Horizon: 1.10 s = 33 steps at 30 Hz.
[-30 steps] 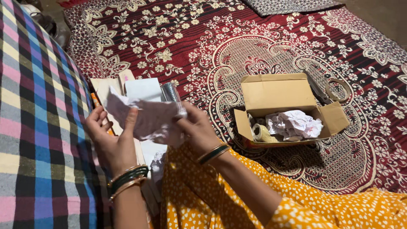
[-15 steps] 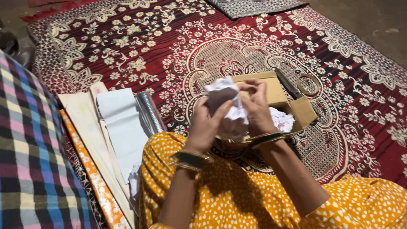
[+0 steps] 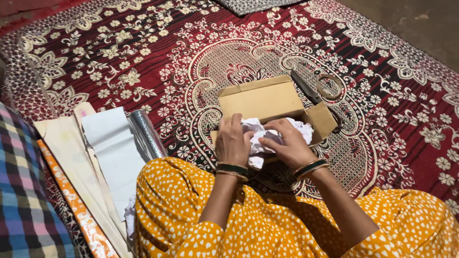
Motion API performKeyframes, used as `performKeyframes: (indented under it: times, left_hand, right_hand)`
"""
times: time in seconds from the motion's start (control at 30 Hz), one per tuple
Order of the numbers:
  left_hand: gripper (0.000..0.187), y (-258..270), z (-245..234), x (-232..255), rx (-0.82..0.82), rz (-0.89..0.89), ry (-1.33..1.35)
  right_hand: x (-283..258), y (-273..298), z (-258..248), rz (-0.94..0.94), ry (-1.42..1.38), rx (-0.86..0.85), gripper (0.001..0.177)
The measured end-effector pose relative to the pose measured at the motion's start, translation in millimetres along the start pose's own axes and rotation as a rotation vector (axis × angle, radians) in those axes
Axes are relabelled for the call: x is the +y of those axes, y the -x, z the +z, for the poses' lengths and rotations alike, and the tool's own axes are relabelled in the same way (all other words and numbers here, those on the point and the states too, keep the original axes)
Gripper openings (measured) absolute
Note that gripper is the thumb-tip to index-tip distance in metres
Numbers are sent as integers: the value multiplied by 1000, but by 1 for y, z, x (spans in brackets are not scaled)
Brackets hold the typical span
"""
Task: The person places two small ceramic figurines into a cardboard box, adds crumpled newspaper and paper for cushioning, closes the box, and secures it with tape. Scissors are used to cut the tape.
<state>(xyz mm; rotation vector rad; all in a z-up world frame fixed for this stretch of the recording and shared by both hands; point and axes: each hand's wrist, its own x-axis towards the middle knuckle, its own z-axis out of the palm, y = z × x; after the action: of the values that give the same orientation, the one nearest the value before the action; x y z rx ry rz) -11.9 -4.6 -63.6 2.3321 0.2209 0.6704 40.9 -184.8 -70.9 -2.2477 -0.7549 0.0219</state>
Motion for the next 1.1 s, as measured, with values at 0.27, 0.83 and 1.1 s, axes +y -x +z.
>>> performKeyframes:
  times: [0.27,0.83,1.1]
  left_hand:
    - [49,10,-38,18,-357,-78,59]
    - [26,4,53,-34,-583,48,-356]
    - [33,19,32,-7,-338,141,-319]
  right_hand:
    - [-35,0,5,14,368,-16,36]
    - [-7,-20,16,53,428,-353,40]
    - [-5,-16,9,63,212,-282,37]
